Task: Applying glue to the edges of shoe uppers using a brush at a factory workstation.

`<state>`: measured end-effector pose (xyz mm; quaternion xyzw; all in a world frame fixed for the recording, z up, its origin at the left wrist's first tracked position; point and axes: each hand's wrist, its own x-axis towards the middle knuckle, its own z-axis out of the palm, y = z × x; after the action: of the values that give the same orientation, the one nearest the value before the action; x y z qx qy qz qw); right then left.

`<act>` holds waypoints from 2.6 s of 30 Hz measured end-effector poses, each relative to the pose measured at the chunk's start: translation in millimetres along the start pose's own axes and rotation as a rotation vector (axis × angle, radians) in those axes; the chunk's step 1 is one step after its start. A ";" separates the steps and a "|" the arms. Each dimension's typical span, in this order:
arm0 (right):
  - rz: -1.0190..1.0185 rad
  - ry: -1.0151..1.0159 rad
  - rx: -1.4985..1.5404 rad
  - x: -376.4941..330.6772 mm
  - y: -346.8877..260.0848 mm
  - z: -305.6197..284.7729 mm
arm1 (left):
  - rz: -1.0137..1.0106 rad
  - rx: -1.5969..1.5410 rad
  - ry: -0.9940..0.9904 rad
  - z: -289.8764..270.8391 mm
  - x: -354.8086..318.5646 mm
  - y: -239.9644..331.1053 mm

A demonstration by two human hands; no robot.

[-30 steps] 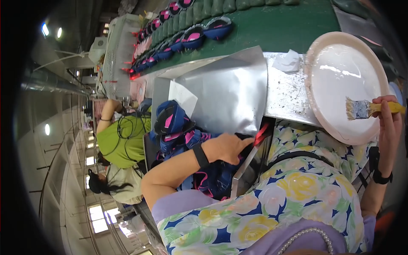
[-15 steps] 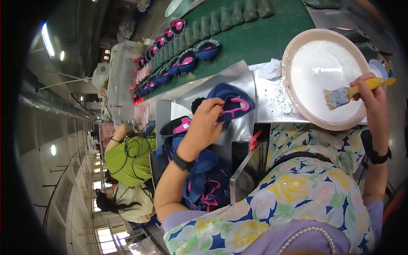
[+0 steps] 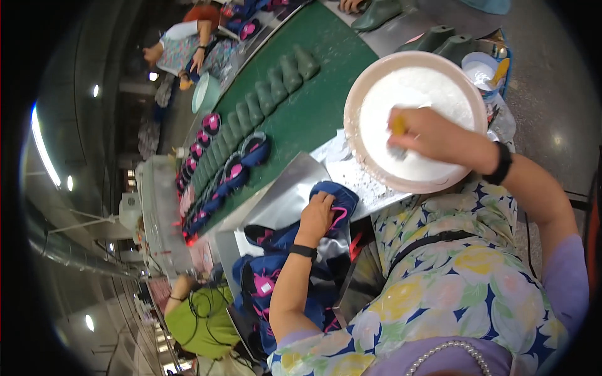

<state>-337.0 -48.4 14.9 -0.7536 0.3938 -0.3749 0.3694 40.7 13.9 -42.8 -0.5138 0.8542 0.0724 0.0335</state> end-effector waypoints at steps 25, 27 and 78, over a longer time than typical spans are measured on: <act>-0.006 0.461 0.060 27.8 -24.2 -64.5 | -0.090 -1.781 0.545 -77.0 96.8 55.1; 0.030 0.490 0.113 26.6 -23.5 -53.4 | -0.075 -1.963 0.687 -66.7 101.2 57.6; -0.241 0.023 0.104 -6.1 -28.7 -47.1 | -0.214 -1.682 0.301 -41.8 63.5 74.7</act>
<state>-370.8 -43.4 58.7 -0.7708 0.2846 -0.4453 0.3558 -54.4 -13.7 -3.2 -0.4497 0.4591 0.6088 -0.4651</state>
